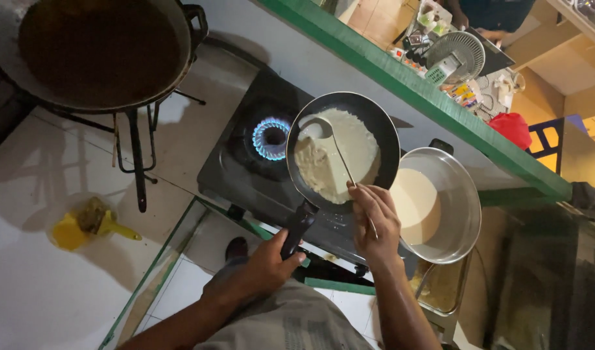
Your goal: The person is preparing crepes by greasing a frying pan, pouring batter from a bowl, spreading it evenly, and removing the cooked crepes onto a tray.
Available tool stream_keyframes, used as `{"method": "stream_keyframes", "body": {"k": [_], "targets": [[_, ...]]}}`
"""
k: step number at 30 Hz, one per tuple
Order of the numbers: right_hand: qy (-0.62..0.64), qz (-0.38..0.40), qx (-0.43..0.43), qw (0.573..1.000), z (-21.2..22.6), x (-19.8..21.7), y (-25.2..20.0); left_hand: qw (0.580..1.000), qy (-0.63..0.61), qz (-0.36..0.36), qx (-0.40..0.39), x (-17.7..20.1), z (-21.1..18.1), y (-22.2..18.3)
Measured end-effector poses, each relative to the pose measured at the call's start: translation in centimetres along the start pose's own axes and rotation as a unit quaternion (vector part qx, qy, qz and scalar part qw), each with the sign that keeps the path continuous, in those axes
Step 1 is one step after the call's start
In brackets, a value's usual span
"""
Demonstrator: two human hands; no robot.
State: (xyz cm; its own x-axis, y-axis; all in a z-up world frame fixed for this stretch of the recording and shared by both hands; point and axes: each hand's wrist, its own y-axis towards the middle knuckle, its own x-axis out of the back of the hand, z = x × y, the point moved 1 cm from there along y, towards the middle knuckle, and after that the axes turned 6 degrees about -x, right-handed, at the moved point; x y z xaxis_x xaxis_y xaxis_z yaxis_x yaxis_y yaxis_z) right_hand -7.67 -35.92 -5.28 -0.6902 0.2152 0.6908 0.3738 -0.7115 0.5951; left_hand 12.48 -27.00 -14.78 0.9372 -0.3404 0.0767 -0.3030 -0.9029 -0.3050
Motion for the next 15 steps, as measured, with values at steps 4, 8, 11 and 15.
{"method": "stream_keyframes", "body": {"k": [4,8,11,15], "targets": [[-0.004,0.006,0.005,1.0,-0.2,0.0,-0.2,1.0,-0.02,0.004,0.007,-0.2,-0.5,-0.2],[-0.006,-0.006,-0.002,1.0,-0.5,0.2,-0.4,1.0,-0.017,-0.005,0.026,0.0,-1.7,-0.5],[0.038,-0.008,-0.044,0.998,-0.3,0.4,-0.5,1.0,-0.011,-0.002,0.024,-0.3,-1.4,-0.5],[0.146,-0.094,-0.336,0.926,-0.2,2.3,-1.1,0.996,-0.04,-0.02,0.08,-0.1,-3.0,-1.4]]}}
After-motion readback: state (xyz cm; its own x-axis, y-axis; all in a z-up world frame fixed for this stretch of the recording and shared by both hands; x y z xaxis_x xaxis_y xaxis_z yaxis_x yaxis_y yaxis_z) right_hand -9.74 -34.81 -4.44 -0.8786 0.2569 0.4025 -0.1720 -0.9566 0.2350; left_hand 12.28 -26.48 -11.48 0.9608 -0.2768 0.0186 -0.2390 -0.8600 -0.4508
